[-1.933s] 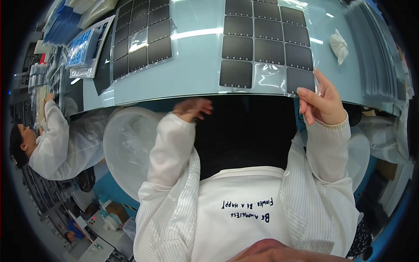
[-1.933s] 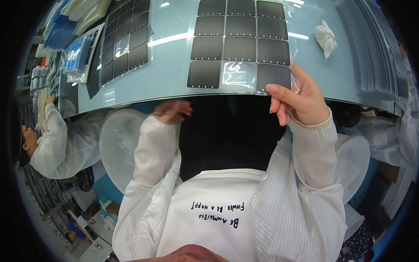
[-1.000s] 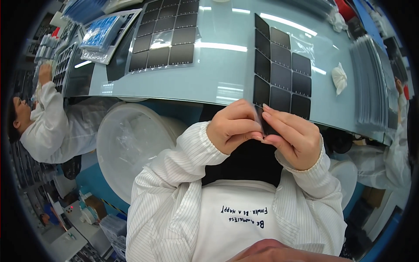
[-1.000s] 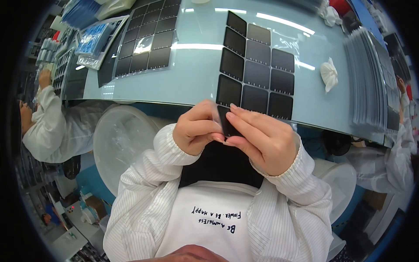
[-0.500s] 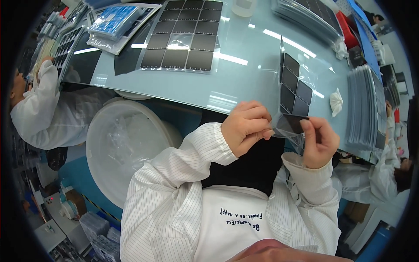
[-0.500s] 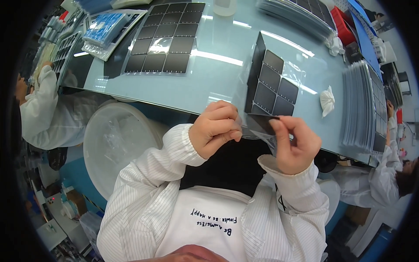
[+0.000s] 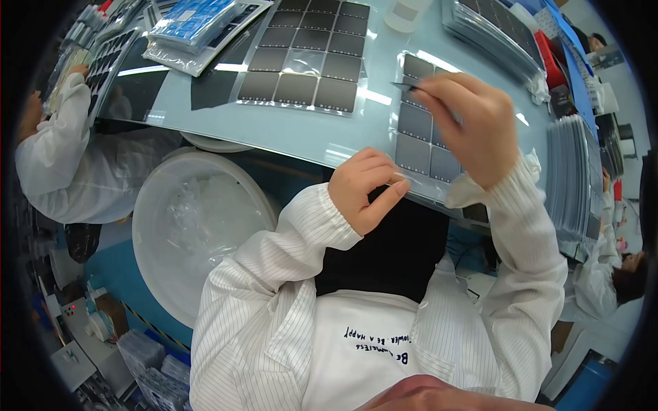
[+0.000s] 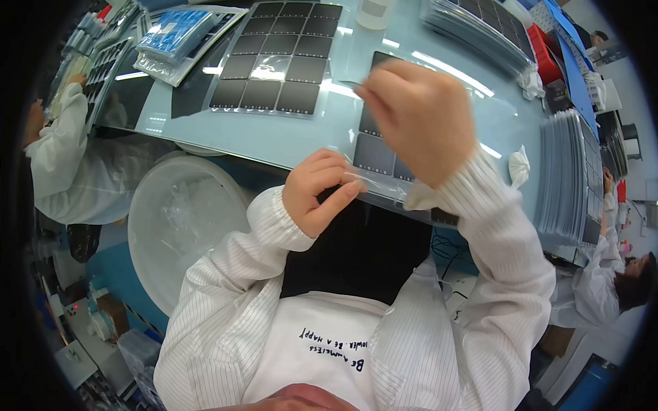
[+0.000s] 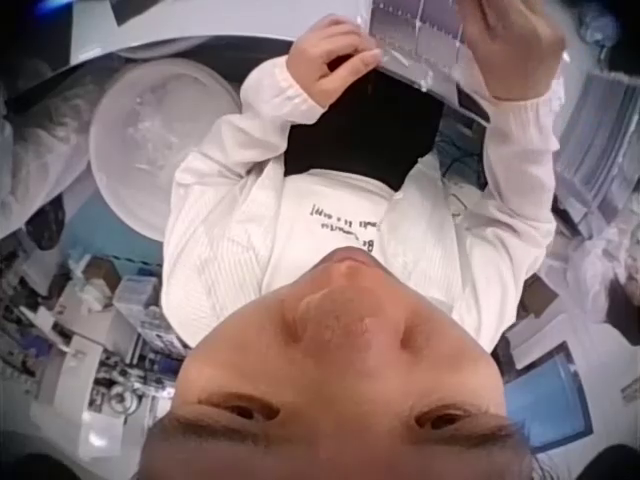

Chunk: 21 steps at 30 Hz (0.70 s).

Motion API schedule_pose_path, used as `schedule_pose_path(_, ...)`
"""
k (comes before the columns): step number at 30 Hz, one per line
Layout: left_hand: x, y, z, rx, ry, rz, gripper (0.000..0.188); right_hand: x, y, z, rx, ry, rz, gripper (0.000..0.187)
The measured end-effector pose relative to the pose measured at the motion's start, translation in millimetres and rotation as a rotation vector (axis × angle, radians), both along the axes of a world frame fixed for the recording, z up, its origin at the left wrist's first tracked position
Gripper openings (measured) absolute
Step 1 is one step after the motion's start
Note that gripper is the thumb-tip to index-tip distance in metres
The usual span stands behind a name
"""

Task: Cleaning and inspecting grid-like sheets using a cloth and liquid solution.

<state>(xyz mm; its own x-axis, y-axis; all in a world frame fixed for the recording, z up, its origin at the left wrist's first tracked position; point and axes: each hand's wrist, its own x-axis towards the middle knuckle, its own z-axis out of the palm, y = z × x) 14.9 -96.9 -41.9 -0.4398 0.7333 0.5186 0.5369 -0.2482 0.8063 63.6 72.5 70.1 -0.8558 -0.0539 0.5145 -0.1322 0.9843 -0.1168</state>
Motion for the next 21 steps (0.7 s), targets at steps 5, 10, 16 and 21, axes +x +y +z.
schedule_pose_path(5, -2, -4, 0, -0.057, 0.034, -0.062, 0.011, -97, -22, -40, 0.145, -0.003, 0.12, 0.014)
schedule_pose_path(10, -3, -5, -2, -0.037, 0.019, -0.102, 0.009, -142, -37, -79, 0.197, 0.055, 0.214, 0.019)
schedule_pose_path(16, -2, -8, -5, -0.011, 0.006, -0.113, 0.008, -143, -44, -91, 0.187, 0.016, 0.189, 0.019)
schedule_pose_path(21, -3, -5, -5, -0.01, 0.002, -0.102, 0.007, -147, -38, -94, 0.122, 0.048, 0.174, 0.018)
